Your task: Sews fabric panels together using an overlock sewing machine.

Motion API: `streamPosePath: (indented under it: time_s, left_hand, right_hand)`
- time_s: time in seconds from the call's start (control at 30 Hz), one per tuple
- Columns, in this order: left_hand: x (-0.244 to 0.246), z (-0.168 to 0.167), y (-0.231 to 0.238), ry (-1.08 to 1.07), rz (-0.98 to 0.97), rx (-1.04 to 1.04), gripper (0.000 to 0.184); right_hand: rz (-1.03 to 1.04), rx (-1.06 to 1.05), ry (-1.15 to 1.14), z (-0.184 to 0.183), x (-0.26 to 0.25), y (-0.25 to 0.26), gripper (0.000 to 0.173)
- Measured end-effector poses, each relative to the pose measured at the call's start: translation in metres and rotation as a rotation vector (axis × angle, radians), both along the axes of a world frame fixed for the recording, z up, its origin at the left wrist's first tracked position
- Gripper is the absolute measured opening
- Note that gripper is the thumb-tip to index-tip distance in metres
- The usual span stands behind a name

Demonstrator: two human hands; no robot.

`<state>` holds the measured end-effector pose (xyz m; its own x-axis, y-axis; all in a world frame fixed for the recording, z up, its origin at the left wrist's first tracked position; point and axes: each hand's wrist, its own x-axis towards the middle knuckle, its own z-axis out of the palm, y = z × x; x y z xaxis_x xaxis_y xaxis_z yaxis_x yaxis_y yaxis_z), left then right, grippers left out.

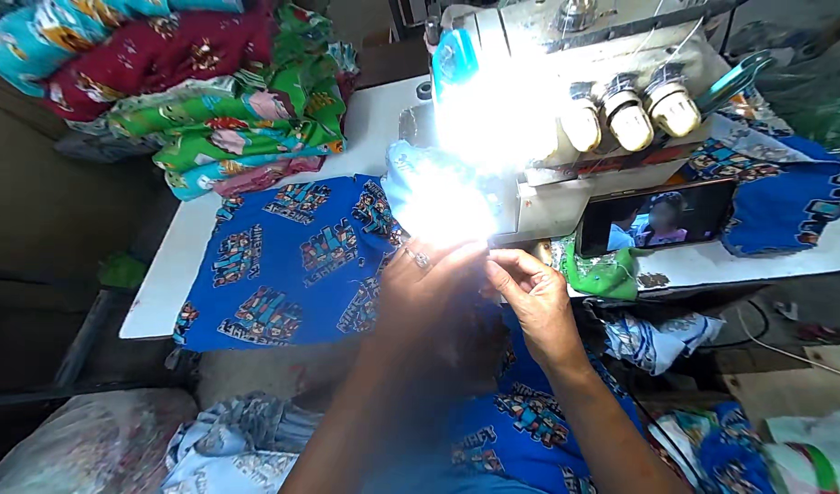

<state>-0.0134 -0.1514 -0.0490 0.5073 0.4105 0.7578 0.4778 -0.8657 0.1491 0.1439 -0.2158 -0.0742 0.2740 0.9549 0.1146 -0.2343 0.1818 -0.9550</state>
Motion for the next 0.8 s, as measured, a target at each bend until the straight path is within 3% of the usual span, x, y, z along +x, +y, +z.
streamPosePath:
  time_s: [0.13,0.27,0.43,0.6,0.8]
  left_hand:
    - [0.002,-0.004,0.000,0.089,0.153,-0.066,0.031]
    - [0.001,-0.002,-0.006,0.015,0.055,-0.002,0.015]
    - [0.004,-0.002,-0.006,0.062,0.131,-0.027,0.022]
    - [0.000,-0.001,-0.008,-0.013,0.010,0.057,0.008]
    - [-0.001,-0.001,-0.012,0.056,0.036,0.077,0.008]
  right_hand:
    - [0.018,-0.021,0.025,0.001,0.001,-0.001,0.011]
    - [0.034,-0.052,0.056,0.004,0.002,-0.004,0.015]
    - [0.031,-0.059,0.058,0.004,0.002,-0.005,0.015]
    - [0.030,-0.035,0.063,0.003,0.003,-0.006,0.014]
    - [0.029,-0.058,0.095,0.005,0.003,-0.007,0.016]
